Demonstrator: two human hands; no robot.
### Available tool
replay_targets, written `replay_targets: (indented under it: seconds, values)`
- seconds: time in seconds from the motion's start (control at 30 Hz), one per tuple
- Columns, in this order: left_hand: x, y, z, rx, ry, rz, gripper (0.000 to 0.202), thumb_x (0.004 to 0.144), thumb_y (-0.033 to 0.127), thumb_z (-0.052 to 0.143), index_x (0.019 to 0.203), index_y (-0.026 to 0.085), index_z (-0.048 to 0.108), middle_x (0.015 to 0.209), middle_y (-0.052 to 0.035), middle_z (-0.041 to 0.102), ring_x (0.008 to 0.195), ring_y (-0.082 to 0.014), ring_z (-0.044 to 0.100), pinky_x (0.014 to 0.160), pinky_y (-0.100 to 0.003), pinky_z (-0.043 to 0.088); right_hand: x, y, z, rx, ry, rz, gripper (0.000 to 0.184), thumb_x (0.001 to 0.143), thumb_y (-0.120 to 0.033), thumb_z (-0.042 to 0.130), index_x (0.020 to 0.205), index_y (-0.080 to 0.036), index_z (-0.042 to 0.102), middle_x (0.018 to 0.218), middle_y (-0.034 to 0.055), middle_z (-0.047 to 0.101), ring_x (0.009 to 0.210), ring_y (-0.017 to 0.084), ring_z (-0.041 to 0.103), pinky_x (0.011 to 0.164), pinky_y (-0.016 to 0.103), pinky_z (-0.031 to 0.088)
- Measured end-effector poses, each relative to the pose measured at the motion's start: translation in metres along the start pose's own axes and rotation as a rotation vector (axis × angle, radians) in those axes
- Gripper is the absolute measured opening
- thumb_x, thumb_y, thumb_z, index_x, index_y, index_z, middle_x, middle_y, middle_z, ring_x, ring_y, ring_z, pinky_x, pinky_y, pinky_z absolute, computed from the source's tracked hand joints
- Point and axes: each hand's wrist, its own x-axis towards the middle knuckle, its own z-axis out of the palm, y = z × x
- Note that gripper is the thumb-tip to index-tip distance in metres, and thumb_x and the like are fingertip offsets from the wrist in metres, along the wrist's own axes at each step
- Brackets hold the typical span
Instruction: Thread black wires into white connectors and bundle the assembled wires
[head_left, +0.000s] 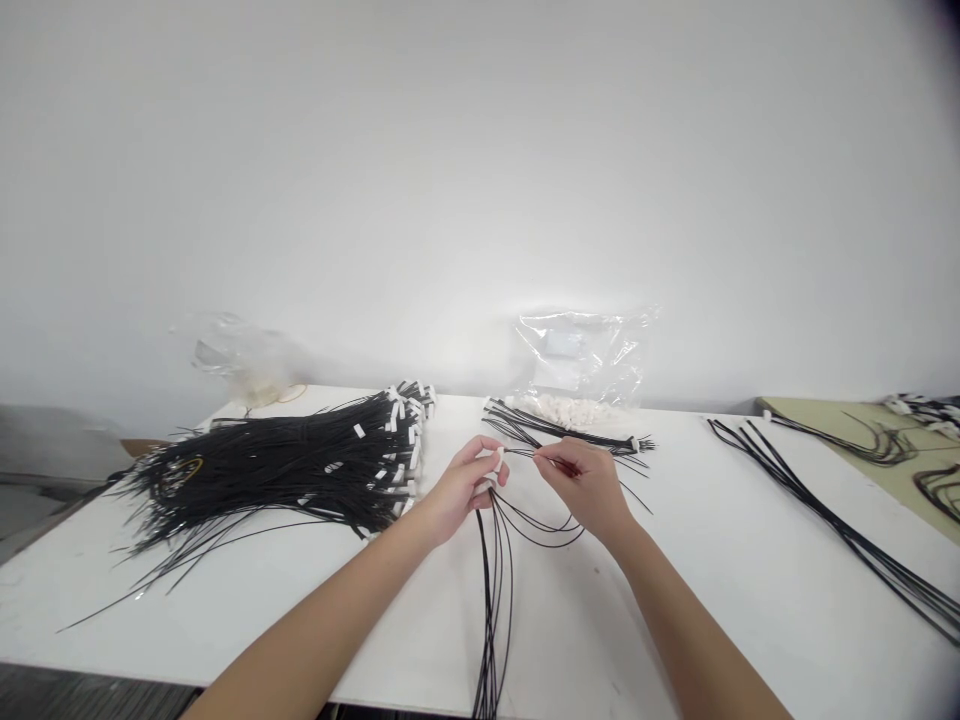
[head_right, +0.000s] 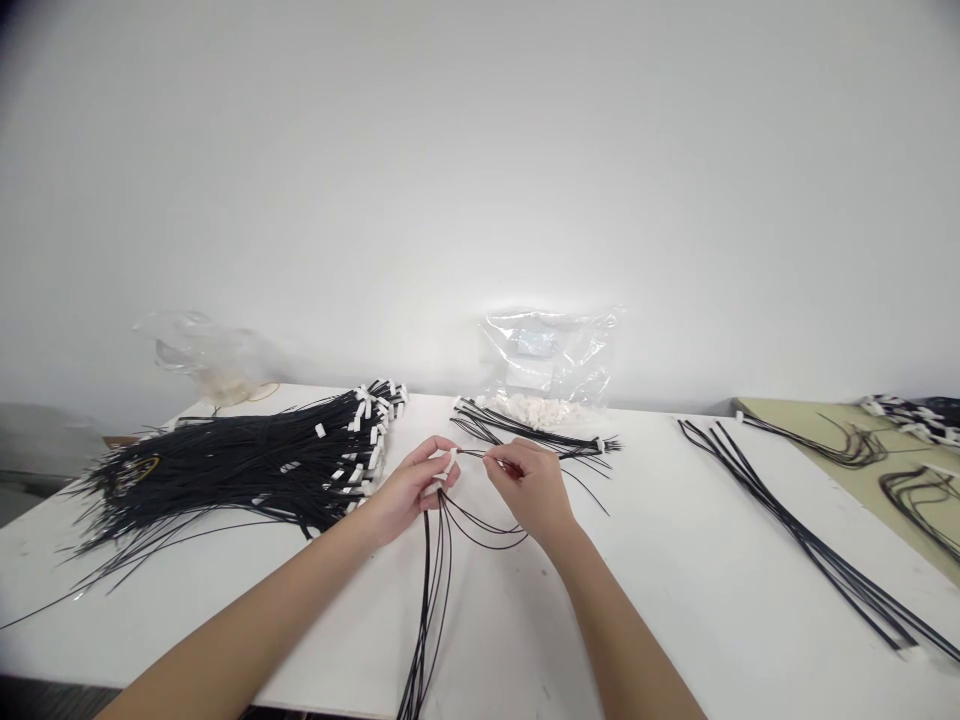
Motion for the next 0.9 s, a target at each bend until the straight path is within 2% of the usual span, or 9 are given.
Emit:
replay_targets:
  seconds: [0.27, 0.53, 0.77, 0.9]
  values:
    - [-0.0006, 0.001, 0.0004, 0.015, -0.034, -0.009, 0.025, 0.073, 0.04, 0.054, 0.089, 0.023, 0.044, 0.063, 0.0022, 0.047, 0.047, -0.0041, 0.029, 0.041, -0.015, 0.015, -0.001, 0.0034, 0.0039, -0.071, 0.034, -0.058, 0.013, 0.071, -0.021, 0.051, 0.061, -0.019, 0.059, 0.053, -0.001, 0.042, 0.05, 0.01, 0.035, 0.048, 0.023, 0.029]
    - [-0.0019, 0.0037, 0.0012, 0.02, -0.033, 0.006, 0.025, 0.073, 0.04, 0.053, 0.089, 0.022, 0.045, 0.063, 0.0021, 0.048, 0.046, -0.0037, 0.029, 0.04, -0.015, 0.014, -0.002, 0.0016, 0.0056, -0.093, 0.052, -0.084, 0.013, 0.071, -0.021, 0.049, 0.06, -0.019, 0.056, 0.053, -0.0015, 0.041, 0.05, 0.009, 0.034, 0.047, 0.022, 0.029]
    - [-0.0035, 0.0053, 0.0025, 0.095, -0.069, 0.024, 0.022, 0.074, 0.037, 0.052, 0.089, 0.022, 0.046, 0.063, 0.0014, 0.05, 0.047, -0.0037, 0.029, 0.041, -0.016, 0.016, -0.0046, 0.0005, 0.0071, -0.081, -0.015, -0.106, 0.017, 0.079, -0.027, 0.049, 0.074, -0.021, 0.063, 0.06, 0.0005, 0.049, 0.051, 0.009, 0.04, 0.05, 0.023, 0.033]
    - [-0.0048, 0.006, 0.003, 0.116, -0.103, 0.021, 0.02, 0.076, 0.036, 0.05, 0.09, 0.022, 0.045, 0.064, 0.001, 0.05, 0.048, -0.0044, 0.03, 0.041, -0.016, 0.016, -0.0054, 0.0008, 0.0072, -0.048, -0.029, -0.128, 0.018, 0.081, -0.027, 0.048, 0.074, -0.021, 0.063, 0.061, 0.0009, 0.05, 0.052, 0.01, 0.041, 0.051, 0.023, 0.034]
